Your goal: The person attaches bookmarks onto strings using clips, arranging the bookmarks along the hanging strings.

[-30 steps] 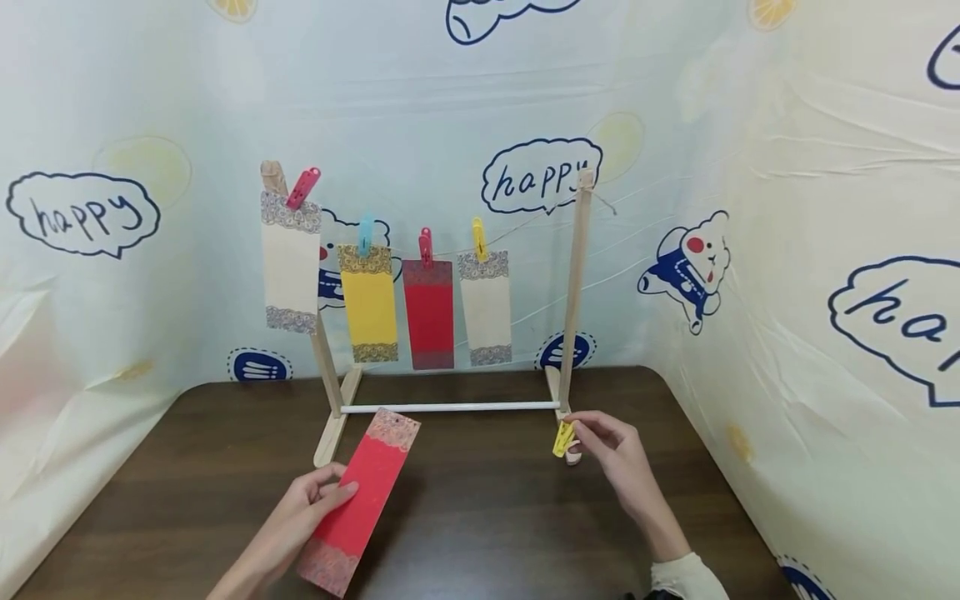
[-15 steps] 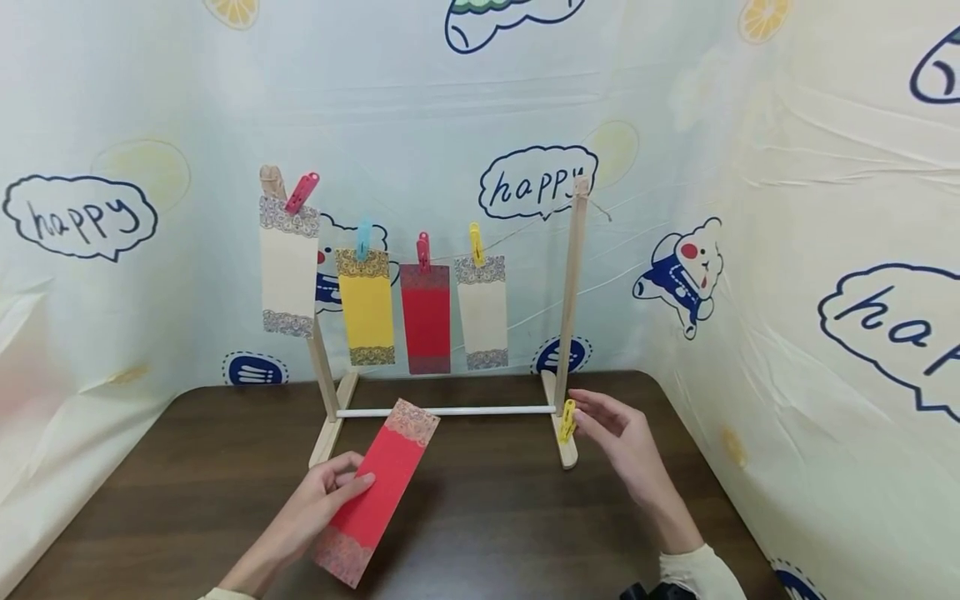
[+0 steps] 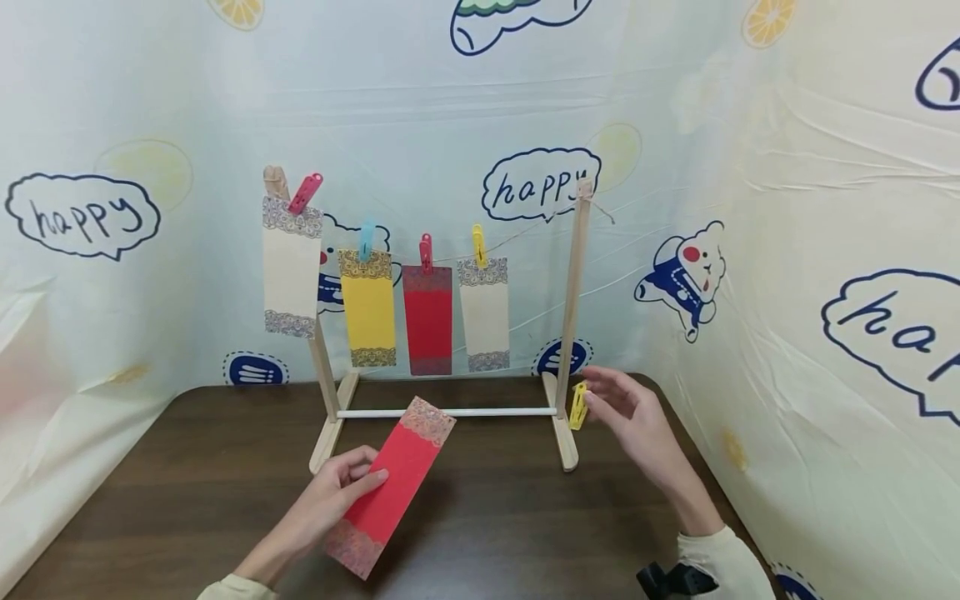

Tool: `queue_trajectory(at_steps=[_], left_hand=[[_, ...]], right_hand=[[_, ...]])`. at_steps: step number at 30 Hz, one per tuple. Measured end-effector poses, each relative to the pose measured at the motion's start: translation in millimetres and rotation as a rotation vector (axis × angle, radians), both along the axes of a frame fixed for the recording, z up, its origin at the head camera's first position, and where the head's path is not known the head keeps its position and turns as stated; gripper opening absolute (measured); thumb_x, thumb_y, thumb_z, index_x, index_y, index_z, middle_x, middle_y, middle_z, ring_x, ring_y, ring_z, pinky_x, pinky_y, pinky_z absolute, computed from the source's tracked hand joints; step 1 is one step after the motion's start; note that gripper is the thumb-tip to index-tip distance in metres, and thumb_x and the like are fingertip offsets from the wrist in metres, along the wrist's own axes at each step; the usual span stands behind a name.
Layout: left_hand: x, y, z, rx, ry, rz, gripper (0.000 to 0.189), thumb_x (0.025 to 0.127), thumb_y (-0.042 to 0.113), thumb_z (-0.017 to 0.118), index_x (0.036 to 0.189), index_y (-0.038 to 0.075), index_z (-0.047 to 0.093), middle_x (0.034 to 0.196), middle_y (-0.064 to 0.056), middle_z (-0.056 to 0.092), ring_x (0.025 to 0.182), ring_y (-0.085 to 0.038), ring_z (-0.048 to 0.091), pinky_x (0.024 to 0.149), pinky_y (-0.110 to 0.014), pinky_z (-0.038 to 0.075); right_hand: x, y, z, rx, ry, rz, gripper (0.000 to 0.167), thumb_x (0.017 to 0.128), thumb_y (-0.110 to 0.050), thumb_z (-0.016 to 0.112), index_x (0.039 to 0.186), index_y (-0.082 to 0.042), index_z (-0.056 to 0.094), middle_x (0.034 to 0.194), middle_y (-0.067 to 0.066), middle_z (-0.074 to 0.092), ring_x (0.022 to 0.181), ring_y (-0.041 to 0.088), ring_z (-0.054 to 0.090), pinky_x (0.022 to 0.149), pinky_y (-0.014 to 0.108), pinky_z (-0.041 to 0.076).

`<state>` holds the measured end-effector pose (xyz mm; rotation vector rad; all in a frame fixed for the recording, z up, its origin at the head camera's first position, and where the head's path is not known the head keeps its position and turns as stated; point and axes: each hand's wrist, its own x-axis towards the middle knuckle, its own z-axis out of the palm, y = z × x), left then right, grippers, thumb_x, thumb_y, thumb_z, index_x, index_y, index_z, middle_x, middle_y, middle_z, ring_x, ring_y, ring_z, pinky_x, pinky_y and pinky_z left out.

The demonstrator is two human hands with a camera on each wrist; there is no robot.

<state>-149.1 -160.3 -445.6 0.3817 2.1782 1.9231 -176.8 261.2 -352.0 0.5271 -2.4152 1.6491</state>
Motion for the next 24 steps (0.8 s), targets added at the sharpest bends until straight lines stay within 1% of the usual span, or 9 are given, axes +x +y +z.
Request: queue_trajectory(at_steps=[5, 7, 9, 12, 15, 17, 19, 24], left_hand=[[-6.0, 12.6, 4.8, -0.003, 0.064, -0.028, 0.022, 0.097, 0.016, 0.065, 0.109, -0.002, 0.06, 0.095, -0.018, 0.072, 0.072, -0.019, 0.067, 0.064, -0.032, 0.057], [-8.6, 18.3, 7.3, -0.006, 0.084, -0.037, 0.021, 0.097, 0.016, 0.065, 0.108, -0.001, 0.061, 0.093, -0.017, 0.072, 0.071, -0.018, 0.066, 0.063, -0.031, 0.056], [-11.3, 24.3, 10.1, -0.012, 0.102, -0.045, 0.02, 0.097, 0.016, 0.066, 0.107, -0.001, 0.061, 0.092, -0.017, 0.072, 0.072, -0.018, 0.066, 0.064, -0.031, 0.056], [-15.9, 33.6, 14.4, -0.012, 0.123, -0.055, 0.019, 0.097, 0.016, 0.066, 0.107, 0.0, 0.062, 0.093, -0.016, 0.072, 0.073, -0.019, 0.067, 0.065, -0.032, 0.057], [-20.9, 43.6, 19.7, -0.002, 0.112, -0.057, 0.019, 0.096, 0.016, 0.066, 0.108, 0.001, 0.062, 0.098, -0.015, 0.073, 0.077, -0.022, 0.069, 0.068, -0.032, 0.058], [-24.6, 50.4, 23.1, 0.009, 0.104, -0.057, 0.02, 0.096, 0.016, 0.067, 0.109, 0.001, 0.062, 0.101, -0.015, 0.072, 0.08, -0.024, 0.07, 0.07, -0.032, 0.058], [-28.7, 57.0, 26.4, 0.018, 0.099, -0.055, 0.02, 0.096, 0.015, 0.067, 0.109, 0.001, 0.061, 0.103, -0.015, 0.072, 0.083, -0.025, 0.072, 0.072, -0.033, 0.059], [-38.1, 70.4, 36.9, 0.02, 0.118, -0.052, 0.019, 0.095, 0.015, 0.068, 0.109, 0.003, 0.06, 0.109, -0.013, 0.071, 0.089, -0.025, 0.073, 0.077, -0.036, 0.06]], right_hand=[[-2.5, 7, 18.3, 0.13, 0.053, 0.014, 0.037, 0.103, -0.015, 0.055, 0.137, 0.0, 0.055, 0.128, 0.019, 0.063, 0.105, 0.006, 0.064, 0.086, 0.019, 0.053], [-2.7, 9, 27.8, 0.167, 0.065, 0.032, 0.036, 0.103, -0.013, 0.054, 0.135, 0.003, 0.056, 0.13, 0.023, 0.061, 0.105, 0.005, 0.064, 0.086, 0.018, 0.052], [-2.8, 10, 37.9, 0.206, 0.068, 0.045, 0.036, 0.103, -0.012, 0.054, 0.135, 0.005, 0.055, 0.13, 0.024, 0.06, 0.103, 0.004, 0.065, 0.085, 0.017, 0.052], [-3.8, 10, 51.4, 0.249, 0.072, 0.058, 0.036, 0.103, -0.011, 0.055, 0.135, 0.005, 0.054, 0.125, 0.024, 0.062, 0.098, 0.005, 0.066, 0.083, 0.017, 0.053], [-5.3, 10, 63.7, 0.284, 0.08, 0.059, 0.034, 0.103, -0.011, 0.055, 0.134, 0.004, 0.055, 0.121, 0.021, 0.064, 0.096, 0.005, 0.066, 0.082, 0.017, 0.053], [-6.7, 9, 71.1, 0.299, 0.102, 0.061, 0.032, 0.103, -0.01, 0.054, 0.132, 0.004, 0.056, 0.117, 0.019, 0.065, 0.095, 0.006, 0.066, 0.082, 0.017, 0.054], [-8.3, 8, 78.2, 0.314, 0.137, 0.061, 0.03, 0.103, -0.009, 0.054, 0.13, 0.004, 0.056, 0.115, 0.019, 0.066, 0.093, 0.006, 0.066, 0.082, 0.016, 0.053], [-11.2, 5, 94.2, 0.362, 0.235, 0.05, 0.03, 0.101, -0.005, 0.056, 0.13, 0.002, 0.057, 0.114, 0.019, 0.067, 0.092, 0.002, 0.065, 0.083, 0.012, 0.051]])
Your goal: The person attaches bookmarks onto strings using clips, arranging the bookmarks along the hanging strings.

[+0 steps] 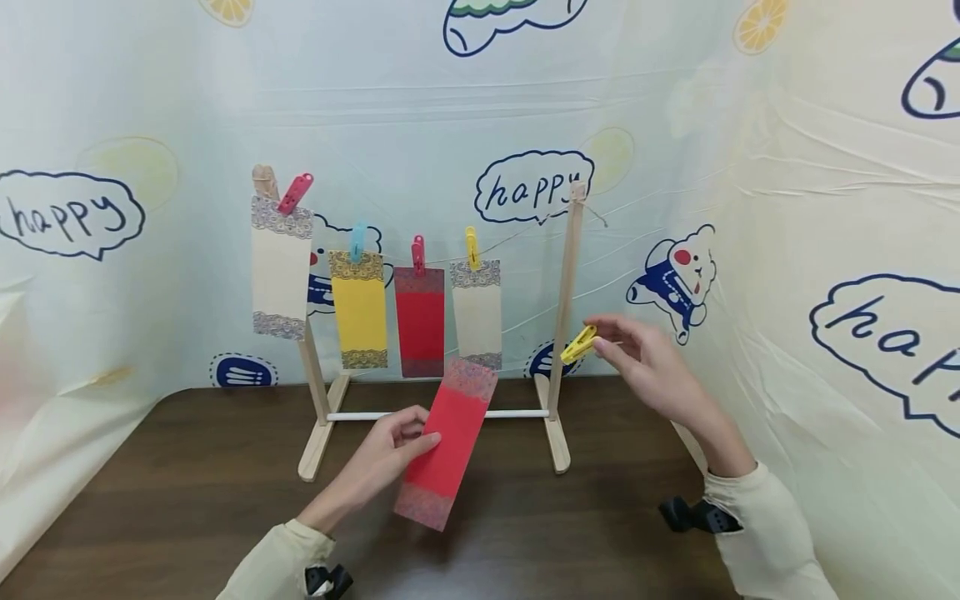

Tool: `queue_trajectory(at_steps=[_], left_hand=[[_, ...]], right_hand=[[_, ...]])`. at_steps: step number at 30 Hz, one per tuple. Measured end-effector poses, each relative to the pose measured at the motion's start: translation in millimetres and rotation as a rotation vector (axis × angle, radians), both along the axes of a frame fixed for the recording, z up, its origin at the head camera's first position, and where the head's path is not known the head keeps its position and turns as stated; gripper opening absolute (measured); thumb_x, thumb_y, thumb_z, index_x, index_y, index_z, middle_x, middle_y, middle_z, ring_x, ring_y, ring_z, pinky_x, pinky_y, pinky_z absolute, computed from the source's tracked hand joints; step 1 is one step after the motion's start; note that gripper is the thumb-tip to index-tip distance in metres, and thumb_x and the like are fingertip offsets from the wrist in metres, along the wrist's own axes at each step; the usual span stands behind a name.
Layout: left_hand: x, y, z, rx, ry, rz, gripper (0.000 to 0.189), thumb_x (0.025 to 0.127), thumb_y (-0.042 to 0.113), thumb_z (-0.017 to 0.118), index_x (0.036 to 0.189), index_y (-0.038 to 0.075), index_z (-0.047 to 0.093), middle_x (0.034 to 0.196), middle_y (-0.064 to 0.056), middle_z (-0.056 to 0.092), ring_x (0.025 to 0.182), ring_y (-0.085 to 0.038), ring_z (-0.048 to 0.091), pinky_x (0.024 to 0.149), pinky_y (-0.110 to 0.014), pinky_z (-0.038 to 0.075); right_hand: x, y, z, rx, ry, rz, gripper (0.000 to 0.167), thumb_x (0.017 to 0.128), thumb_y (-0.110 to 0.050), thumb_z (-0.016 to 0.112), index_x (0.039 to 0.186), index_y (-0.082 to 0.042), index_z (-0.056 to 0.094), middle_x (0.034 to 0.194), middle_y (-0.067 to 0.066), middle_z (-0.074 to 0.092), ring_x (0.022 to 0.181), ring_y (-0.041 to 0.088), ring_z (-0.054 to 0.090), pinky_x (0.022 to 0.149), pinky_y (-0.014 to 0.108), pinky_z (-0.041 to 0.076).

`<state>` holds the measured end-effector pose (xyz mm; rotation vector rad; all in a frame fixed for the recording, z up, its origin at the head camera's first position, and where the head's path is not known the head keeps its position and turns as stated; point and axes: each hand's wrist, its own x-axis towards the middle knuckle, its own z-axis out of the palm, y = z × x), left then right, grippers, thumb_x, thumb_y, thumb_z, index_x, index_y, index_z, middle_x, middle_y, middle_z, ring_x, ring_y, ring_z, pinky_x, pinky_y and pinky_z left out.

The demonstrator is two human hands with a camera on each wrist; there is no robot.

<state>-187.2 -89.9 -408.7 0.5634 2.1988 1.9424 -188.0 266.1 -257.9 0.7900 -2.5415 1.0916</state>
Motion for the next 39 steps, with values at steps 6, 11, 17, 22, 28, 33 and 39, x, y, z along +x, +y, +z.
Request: queue_trajectory(at_steps=[6, 11, 17, 22, 28, 33, 39], left_hand=[[-10.9, 13.4, 14.5, 0.033, 0.043, 0.01, 0.019, 0.095, 0.012, 0.068, 0.109, 0.001, 0.061, 0.108, -0.016, 0.071, 0.089, -0.027, 0.073, 0.078, -0.039, 0.06], [-18.3, 24.3, 24.0, 0.046, 0.048, -0.002, 0.023, 0.094, 0.013, 0.07, 0.11, 0.001, 0.06, 0.112, -0.015, 0.07, 0.093, -0.027, 0.072, 0.081, -0.04, 0.059], [-27.9, 39.6, 33.1, 0.065, 0.054, -0.011, 0.019, 0.094, 0.012, 0.069, 0.108, 0.001, 0.06, 0.106, -0.015, 0.072, 0.092, -0.027, 0.073, 0.082, -0.039, 0.059], [-37.0, 54.8, 39.2, 0.088, 0.083, 0.003, 0.02, 0.095, 0.013, 0.068, 0.108, 0.0, 0.061, 0.105, -0.016, 0.074, 0.093, -0.027, 0.073, 0.083, -0.039, 0.058], [-45.6, 74.7, 46.5, 0.101, 0.124, 0.025, 0.019, 0.095, 0.013, 0.068, 0.107, -0.001, 0.062, 0.104, -0.017, 0.074, 0.09, -0.026, 0.073, 0.083, -0.036, 0.058], [-52.4, 90.9, 53.5, 0.123, 0.167, 0.031, 0.017, 0.096, 0.014, 0.067, 0.103, 0.0, 0.061, 0.1, -0.015, 0.075, 0.083, -0.021, 0.07, 0.077, -0.031, 0.057], [-61.8, 107.6, 61.3, 0.2, 0.147, 0.022, 0.018, 0.096, 0.014, 0.068, 0.104, -0.001, 0.062, 0.104, -0.016, 0.074, 0.088, -0.023, 0.072, 0.081, -0.032, 0.057]], right_hand=[[-1.7, -2, 15.1, 0.043, 0.067, -0.011, 0.035, 0.099, -0.003, 0.058, 0.134, 0.002, 0.057, 0.117, 0.018, 0.067, 0.094, 0.002, 0.064, 0.083, 0.009, 0.049], [-3.4, -4, 24.6, 0.11, 0.123, -0.045, 0.031, 0.1, -0.007, 0.059, 0.13, -0.002, 0.06, 0.115, 0.015, 0.069, 0.095, 0.019, 0.067, 0.081, 0.008, 0.048], [-7.3, -7, 35.4, 0.179, 0.199, -0.053, 0.029, 0.099, -0.008, 0.06, 0.128, -0.003, 0.062, 0.115, 0.013, 0.069, 0.096, 0.024, 0.067, 0.082, 0.006, 0.045], [-13.5, -15, 49.2, 0.201, 0.264, -0.05, 0.03, 0.097, -0.006, 0.063, 0.127, -0.002, 0.062, 0.113, 0.011, 0.069, 0.098, 0.021, 0.065, 0.083, 0.006, 0.044], [-23.3, -26, 64.3, 0.221, 0.402, -0.058, 0.029, 0.093, -0.001, 0.067, 0.122, 0.001, 0.064, 0.104, 0.01, 0.068, 0.094, 0.02, 0.061, 0.08, 0.011, 0.045], [-31.9, -32, 74.7, 0.184, 0.555, -0.082, 0.024, 0.091, 0.002, 0.069, 0.115, 0.002, 0.067, 0.1, 0.012, 0.069, 0.09, 0.021, 0.06, 0.076, 0.018, 0.043], [-38.4, -35, 85.4, 0.152, 0.603, -0.087, 0.023, 0.089, -0.002, 0.073, 0.111, -0.002, 0.073, 0.099, 0.01, 0.072, 0.086, 0.018, 0.06, 0.07, 0.013, 0.042]])
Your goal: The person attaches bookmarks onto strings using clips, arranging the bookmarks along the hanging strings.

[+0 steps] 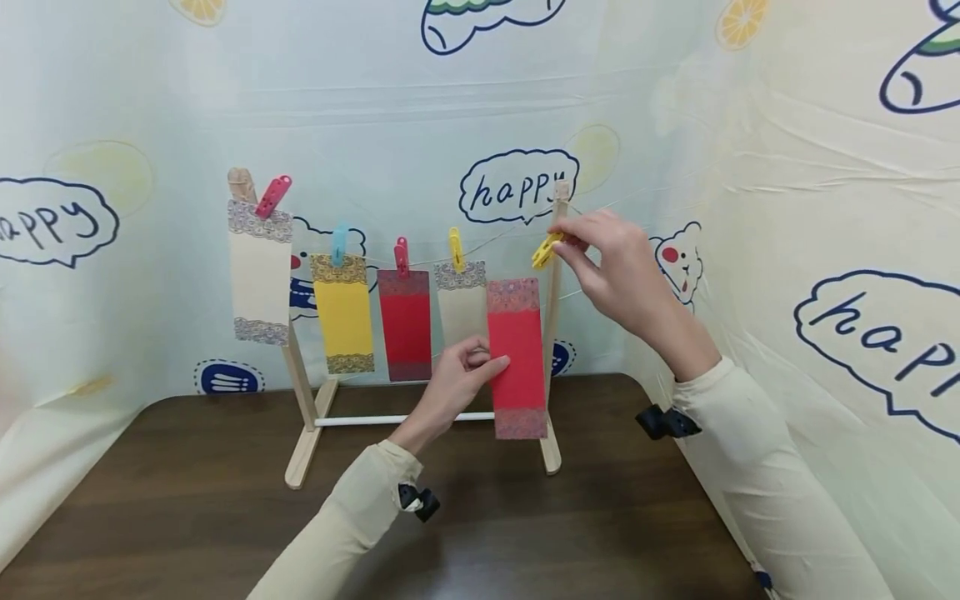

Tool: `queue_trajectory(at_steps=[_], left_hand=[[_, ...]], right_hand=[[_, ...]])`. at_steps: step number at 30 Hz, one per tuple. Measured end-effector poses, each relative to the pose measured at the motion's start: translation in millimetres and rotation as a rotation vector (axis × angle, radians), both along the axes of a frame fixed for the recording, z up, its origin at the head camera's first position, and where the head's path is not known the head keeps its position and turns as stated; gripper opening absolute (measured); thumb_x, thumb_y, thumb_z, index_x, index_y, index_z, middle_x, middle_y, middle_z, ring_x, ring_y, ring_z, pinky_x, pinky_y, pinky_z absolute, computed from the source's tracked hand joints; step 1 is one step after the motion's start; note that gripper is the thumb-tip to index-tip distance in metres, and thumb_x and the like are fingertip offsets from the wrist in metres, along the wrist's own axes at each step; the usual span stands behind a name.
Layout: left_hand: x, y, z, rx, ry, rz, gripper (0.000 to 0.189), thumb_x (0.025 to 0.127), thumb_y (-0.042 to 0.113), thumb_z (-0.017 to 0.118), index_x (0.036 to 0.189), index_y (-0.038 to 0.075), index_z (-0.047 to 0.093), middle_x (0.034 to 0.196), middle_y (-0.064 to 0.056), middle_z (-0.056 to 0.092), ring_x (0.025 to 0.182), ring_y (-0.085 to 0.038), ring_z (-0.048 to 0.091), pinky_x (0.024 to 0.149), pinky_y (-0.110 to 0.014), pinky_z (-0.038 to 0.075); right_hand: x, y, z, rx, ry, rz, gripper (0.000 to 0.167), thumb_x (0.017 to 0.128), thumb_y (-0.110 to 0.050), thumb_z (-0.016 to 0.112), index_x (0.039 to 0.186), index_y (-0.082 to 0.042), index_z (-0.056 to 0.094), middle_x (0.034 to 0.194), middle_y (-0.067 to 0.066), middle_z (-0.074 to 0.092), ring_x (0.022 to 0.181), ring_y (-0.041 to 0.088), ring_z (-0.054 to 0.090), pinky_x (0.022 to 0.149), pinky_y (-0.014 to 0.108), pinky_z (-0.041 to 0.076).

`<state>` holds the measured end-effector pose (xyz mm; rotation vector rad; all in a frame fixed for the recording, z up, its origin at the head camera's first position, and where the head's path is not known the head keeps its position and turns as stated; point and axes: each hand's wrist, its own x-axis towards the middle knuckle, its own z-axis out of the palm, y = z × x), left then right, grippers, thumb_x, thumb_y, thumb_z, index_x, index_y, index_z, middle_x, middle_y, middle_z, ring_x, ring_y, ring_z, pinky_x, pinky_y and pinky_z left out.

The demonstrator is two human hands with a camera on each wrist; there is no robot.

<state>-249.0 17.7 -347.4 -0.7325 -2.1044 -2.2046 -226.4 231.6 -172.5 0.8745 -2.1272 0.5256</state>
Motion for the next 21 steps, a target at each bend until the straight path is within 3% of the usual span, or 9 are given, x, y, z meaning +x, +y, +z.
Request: queue_trajectory(at_steps=[6, 10, 14, 18, 21], left_hand=[[-11.6, 17.8, 9.8, 0.032, -0.028, 0.021, 0.015, 0.094, 0.013, 0.07, 0.1, 0.001, 0.064, 0.102, -0.013, 0.075, 0.089, -0.021, 0.072, 0.082, -0.031, 0.057], [-19.1, 28.7, 16.8, 0.047, -0.014, 0.043, 0.014, 0.095, 0.013, 0.069, 0.099, 0.001, 0.064, 0.1, -0.012, 0.075, 0.085, -0.018, 0.071, 0.082, -0.033, 0.057], [-24.5, 34.6, 23.3, 0.066, 0.012, 0.069, 0.013, 0.095, 0.012, 0.068, 0.099, 0.0, 0.062, 0.099, -0.014, 0.074, 0.082, -0.017, 0.069, 0.082, -0.033, 0.057], [-27.4, 35.5, 33.1, 0.07, 0.026, 0.096, 0.014, 0.096, 0.01, 0.066, 0.102, -0.002, 0.062, 0.103, -0.017, 0.073, 0.088, -0.022, 0.071, 0.084, -0.033, 0.057], [-31.2, 36.2, 37.8, 0.076, 0.03, 0.105, 0.016, 0.096, 0.01, 0.066, 0.105, -0.003, 0.062, 0.106, -0.018, 0.073, 0.093, -0.026, 0.071, 0.086, -0.034, 0.057]], right_hand=[[-8.0, -3, 12.0, 0.021, -0.029, -0.027, 0.023, 0.089, -0.004, 0.073, 0.112, -0.005, 0.075, 0.103, 0.01, 0.074, 0.09, 0.022, 0.068, 0.072, 0.01, 0.045], [-15.9, -8, 22.3, 0.076, -0.052, -0.041, 0.022, 0.09, -0.005, 0.072, 0.111, -0.003, 0.075, 0.105, 0.012, 0.074, 0.096, 0.025, 0.069, 0.08, 0.026, 0.055], [-25.7, -15, 33.4, 0.122, -0.057, -0.022, 0.018, 0.091, -0.005, 0.071, 0.108, -0.002, 0.075, 0.104, 0.013, 0.074, 0.095, 0.025, 0.069, 0.08, 0.04, 0.057], [-34.5, -25, 42.6, 0.131, -0.072, -0.019, 0.018, 0.094, -0.008, 0.069, 0.11, -0.003, 0.075, 0.103, 0.012, 0.074, 0.09, 0.024, 0.068, 0.077, 0.037, 0.055], [-40.6, -32, 49.4, 0.131, -0.108, -0.035, 0.019, 0.095, -0.009, 0.067, 0.112, -0.004, 0.075, 0.107, 0.012, 0.074, 0.095, 0.024, 0.068, 0.082, 0.037, 0.056]])
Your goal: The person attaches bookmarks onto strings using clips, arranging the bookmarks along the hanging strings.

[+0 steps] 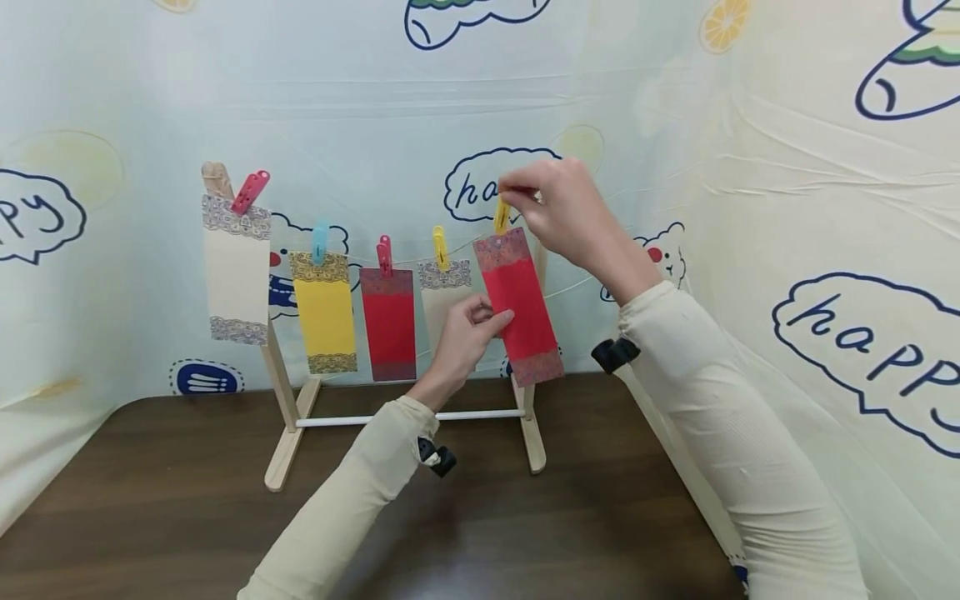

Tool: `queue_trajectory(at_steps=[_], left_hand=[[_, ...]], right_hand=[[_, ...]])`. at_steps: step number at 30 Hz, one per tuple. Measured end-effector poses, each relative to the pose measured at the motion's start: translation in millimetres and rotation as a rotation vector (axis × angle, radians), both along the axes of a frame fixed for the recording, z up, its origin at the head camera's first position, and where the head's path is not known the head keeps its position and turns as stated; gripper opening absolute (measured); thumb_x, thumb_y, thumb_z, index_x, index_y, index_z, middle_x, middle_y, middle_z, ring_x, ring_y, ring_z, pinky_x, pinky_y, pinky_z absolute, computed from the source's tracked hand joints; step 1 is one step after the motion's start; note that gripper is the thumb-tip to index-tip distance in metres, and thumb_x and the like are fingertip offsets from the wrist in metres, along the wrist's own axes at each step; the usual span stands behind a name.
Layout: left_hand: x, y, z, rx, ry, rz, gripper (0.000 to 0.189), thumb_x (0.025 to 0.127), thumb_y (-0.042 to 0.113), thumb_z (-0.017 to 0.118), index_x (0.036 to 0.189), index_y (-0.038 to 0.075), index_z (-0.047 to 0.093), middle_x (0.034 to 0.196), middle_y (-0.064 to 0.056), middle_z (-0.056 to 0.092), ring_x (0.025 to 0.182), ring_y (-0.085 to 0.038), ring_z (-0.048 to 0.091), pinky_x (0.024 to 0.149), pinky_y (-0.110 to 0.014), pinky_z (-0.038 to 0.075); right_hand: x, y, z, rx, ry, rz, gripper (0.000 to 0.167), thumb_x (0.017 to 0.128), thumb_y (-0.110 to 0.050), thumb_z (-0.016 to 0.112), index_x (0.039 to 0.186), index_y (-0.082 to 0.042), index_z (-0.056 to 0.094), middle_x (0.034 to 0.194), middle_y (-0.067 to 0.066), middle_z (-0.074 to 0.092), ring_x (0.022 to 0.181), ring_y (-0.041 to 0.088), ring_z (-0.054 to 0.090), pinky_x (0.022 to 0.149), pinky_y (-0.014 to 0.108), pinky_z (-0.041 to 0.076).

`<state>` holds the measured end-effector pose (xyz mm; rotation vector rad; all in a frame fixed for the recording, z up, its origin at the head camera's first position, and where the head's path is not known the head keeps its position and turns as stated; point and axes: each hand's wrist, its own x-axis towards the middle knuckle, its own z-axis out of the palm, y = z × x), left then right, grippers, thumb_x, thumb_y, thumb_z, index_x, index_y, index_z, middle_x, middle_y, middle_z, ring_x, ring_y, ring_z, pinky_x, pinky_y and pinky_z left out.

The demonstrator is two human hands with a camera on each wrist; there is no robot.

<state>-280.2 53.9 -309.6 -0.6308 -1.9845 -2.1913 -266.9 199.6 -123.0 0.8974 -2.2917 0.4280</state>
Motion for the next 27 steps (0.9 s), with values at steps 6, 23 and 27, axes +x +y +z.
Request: queue_trajectory(at_steps=[6, 23, 27], left_hand=[[-7.9, 0.7, 0.2, 0.026, 0.015, 0.006, 0.014, 0.096, 0.01, 0.066, 0.104, -0.001, 0.062, 0.108, -0.015, 0.073, 0.091, -0.022, 0.071, 0.08, -0.028, 0.056], [-10.2, -4.1, 4.7, 0.06, 0.09, -0.044, 0.02, 0.095, 0.009, 0.067, 0.111, -0.002, 0.061, 0.117, -0.018, 0.07, 0.102, -0.029, 0.071, 0.089, -0.037, 0.056], [-9.3, -4.5, 5.2, 0.055, 0.097, -0.042, 0.021, 0.095, 0.007, 0.066, 0.112, -0.005, 0.061, 0.118, -0.021, 0.068, 0.103, -0.032, 0.07, 0.09, -0.037, 0.056]], right_hand=[[-14.0, -9, 10.0, 0.012, -0.091, -0.018, 0.018, 0.096, -0.009, 0.065, 0.11, -0.004, 0.076, 0.107, 0.012, 0.074, 0.096, 0.022, 0.068, 0.09, 0.039, 0.055], [-27.4, -6, 16.8, -0.017, -0.233, -0.052, 0.02, 0.097, -0.011, 0.065, 0.113, -0.004, 0.075, 0.111, 0.011, 0.072, 0.095, 0.018, 0.067, 0.087, 0.035, 0.056], [-26.9, -8, 17.1, -0.004, -0.254, -0.064, 0.02, 0.096, -0.012, 0.066, 0.113, -0.004, 0.075, 0.11, 0.011, 0.072, 0.095, 0.019, 0.067, 0.087, 0.036, 0.056]])
